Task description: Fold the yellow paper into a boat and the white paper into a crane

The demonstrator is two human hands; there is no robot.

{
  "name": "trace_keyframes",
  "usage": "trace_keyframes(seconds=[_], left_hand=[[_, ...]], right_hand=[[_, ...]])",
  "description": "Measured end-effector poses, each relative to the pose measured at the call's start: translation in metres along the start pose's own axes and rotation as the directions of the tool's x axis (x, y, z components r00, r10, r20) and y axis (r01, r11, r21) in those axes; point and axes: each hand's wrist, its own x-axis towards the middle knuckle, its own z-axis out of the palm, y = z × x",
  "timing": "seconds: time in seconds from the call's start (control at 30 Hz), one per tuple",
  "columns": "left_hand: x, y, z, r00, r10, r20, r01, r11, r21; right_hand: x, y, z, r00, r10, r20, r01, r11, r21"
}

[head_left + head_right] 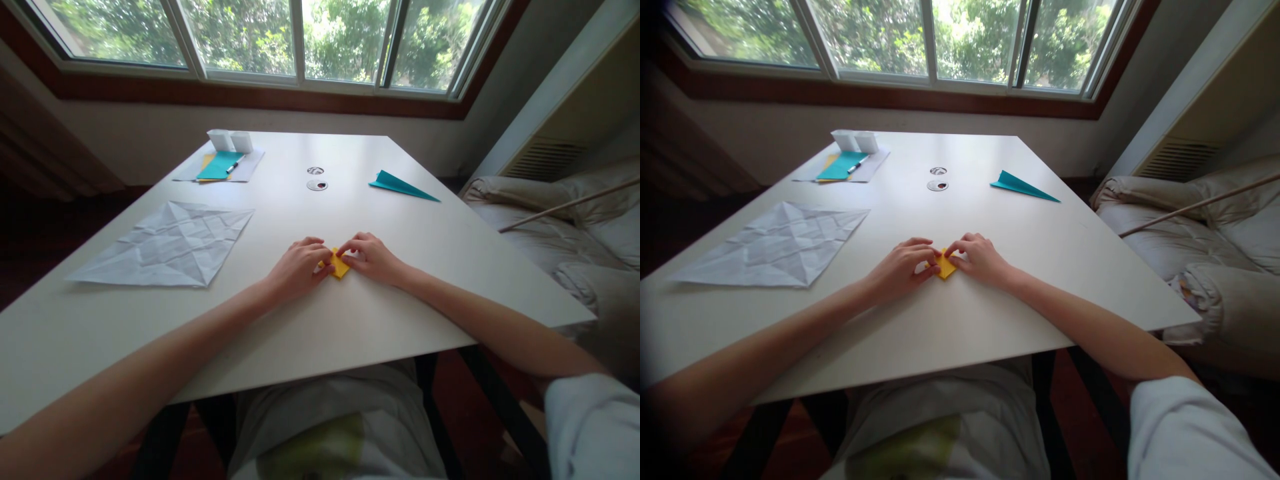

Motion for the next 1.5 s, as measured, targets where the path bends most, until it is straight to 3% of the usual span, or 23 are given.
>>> trace_keyframes(seconds=[0.2, 0.33, 0.63, 0.8, 0.93, 1.1, 1.3, 1.5], left_hand=[[0.004, -0.003, 0.004, 0.992, -0.096, -0.080, 0.088, 0.991, -0.098], [0.005, -0.006, 0.004, 0.995, -0.075, -0.067, 0.068, 0.992, -0.103], [-0.004, -0.012, -0.005, 0.992, -0.088, 0.096, 0.094, 0.994, -0.061], [-0.015, 0.007, -0.020, 0.979, -0.033, 0.203, 0.006, 0.991, 0.134], [-0.027, 0.022, -0.019, 0.948, -0.106, 0.300, 0.030, 0.969, 0.247], [-0.033, 0.019, -0.018, 0.885, -0.131, 0.447, 0.044, 0.979, 0.200], [-0.030, 0.013, -0.031, 0.825, -0.085, 0.559, 0.031, 0.994, 0.104], [-0.026, 0.016, -0.037, 0.822, -0.044, 0.568, -0.002, 0.997, 0.079]], right_hand=[[-0.001, -0.006, -0.001, 1.000, 0.016, -0.018, -0.017, 0.998, -0.056], [-0.002, -0.008, -0.003, 1.000, 0.003, -0.009, -0.004, 0.994, -0.112], [-0.004, -0.010, -0.010, 0.999, -0.004, 0.053, 0.011, 0.992, -0.127], [-0.004, -0.010, -0.011, 0.998, 0.027, 0.062, -0.017, 0.987, -0.157], [-0.003, -0.008, -0.009, 0.996, 0.021, 0.089, -0.005, 0.984, -0.175], [-0.004, -0.011, -0.008, 0.995, 0.041, 0.088, -0.026, 0.987, -0.160], [-0.008, -0.009, -0.013, 0.990, 0.026, 0.136, -0.004, 0.987, -0.163], [-0.009, -0.003, -0.015, 0.990, 0.032, 0.139, -0.007, 0.985, -0.174]])
